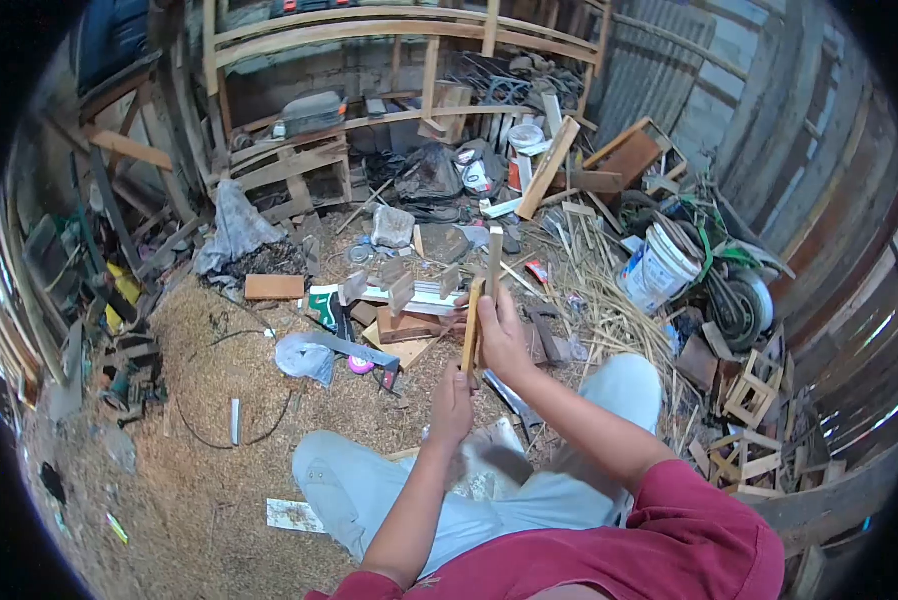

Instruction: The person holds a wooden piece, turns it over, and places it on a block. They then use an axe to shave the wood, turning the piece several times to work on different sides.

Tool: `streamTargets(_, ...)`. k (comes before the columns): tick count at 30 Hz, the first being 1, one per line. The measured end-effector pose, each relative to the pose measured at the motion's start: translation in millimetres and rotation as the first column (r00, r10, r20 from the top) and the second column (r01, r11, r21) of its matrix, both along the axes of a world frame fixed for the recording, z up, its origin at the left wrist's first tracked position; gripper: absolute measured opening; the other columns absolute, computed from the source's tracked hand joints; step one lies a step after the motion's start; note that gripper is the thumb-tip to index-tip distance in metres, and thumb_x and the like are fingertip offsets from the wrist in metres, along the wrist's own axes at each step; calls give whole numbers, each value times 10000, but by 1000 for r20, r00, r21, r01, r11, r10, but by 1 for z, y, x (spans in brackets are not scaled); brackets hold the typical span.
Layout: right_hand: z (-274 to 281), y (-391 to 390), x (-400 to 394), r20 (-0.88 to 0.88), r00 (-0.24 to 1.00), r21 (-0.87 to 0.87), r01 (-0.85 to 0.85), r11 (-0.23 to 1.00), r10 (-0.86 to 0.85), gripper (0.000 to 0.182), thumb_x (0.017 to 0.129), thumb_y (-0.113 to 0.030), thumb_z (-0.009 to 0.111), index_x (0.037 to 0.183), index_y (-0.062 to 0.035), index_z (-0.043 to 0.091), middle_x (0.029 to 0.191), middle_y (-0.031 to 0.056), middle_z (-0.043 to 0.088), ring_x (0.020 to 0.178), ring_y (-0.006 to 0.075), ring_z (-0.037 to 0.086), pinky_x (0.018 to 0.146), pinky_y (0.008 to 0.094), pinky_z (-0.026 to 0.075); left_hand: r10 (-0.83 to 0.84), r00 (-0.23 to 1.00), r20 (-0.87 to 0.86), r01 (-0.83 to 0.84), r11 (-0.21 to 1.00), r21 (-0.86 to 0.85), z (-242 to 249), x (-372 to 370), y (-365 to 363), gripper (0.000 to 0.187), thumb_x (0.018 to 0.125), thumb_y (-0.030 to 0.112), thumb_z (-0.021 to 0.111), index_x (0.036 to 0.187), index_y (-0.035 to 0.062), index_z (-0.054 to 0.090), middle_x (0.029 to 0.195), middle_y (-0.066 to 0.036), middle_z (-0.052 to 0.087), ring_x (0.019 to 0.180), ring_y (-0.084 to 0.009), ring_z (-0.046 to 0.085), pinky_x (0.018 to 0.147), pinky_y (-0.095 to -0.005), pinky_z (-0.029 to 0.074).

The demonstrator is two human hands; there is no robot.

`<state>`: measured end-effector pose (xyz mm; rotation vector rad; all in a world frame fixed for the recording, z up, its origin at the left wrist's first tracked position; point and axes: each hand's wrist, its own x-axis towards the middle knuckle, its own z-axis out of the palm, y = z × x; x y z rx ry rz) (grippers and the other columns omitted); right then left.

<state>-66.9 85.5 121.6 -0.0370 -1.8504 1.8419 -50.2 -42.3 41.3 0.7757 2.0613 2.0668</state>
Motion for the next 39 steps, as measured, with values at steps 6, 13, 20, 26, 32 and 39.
streamTargets(6,23,-14,16,44,993,442,76,894,-106,416,1028,-194,646,1365,30,553,1223,120,528,1096,185,557,935,313,466,87,973,-212,-83,996,25,-6,-12,-23,417,1112,350,316,1122,1,545,911,-192,549,861,-369,583,788,-455,466)
streamTargets(13,33,-9,22,127,992,252,-34,967,2,474,962,-168,739,1347,17,533,1031,27,626,872,75,574,768,249,505,41,983,-176,-38,999,20,-13,-14,-25,407,1107,339,364,1209,-2,561,1026,-217,607,931,-382,615,820,-460,481)
streamTargets(20,19,17,29,333,939,234,-166,958,82,349,924,-73,771,1199,-30,559,1051,9,605,939,73,601,836,268,527,-46,997,-63,50,997,63,-16,-15,-13,641,1085,572,300,1232,10,571,881,-106,643,781,-214,625,726,-364,493)
streamTargets(26,9,33,30,450,886,133,-189,973,111,361,894,-78,815,1167,-16,588,897,-15,645,796,49,616,696,213,513,-35,994,-101,37,999,11,-23,-17,-5,488,1097,421,379,1222,-2,586,937,-198,662,847,-362,665,758,-440,506)
streamTargets(32,1,46,30,491,863,123,-200,972,116,379,873,-105,846,1143,-18,596,878,15,690,773,35,634,650,197,506,-54,996,-75,55,998,13,-21,-18,5,493,1093,427,365,1203,3,592,941,-213,662,855,-375,665,773,-455,502)
streamTargets(39,4,50,33,534,839,150,-212,966,101,496,831,-146,877,1208,15,597,936,59,686,790,71,637,681,256,563,-93,990,-106,85,993,-76,-41,-20,11,636,1087,540,301,1278,-10,558,950,-161,618,837,-273,630,751,-393,484)
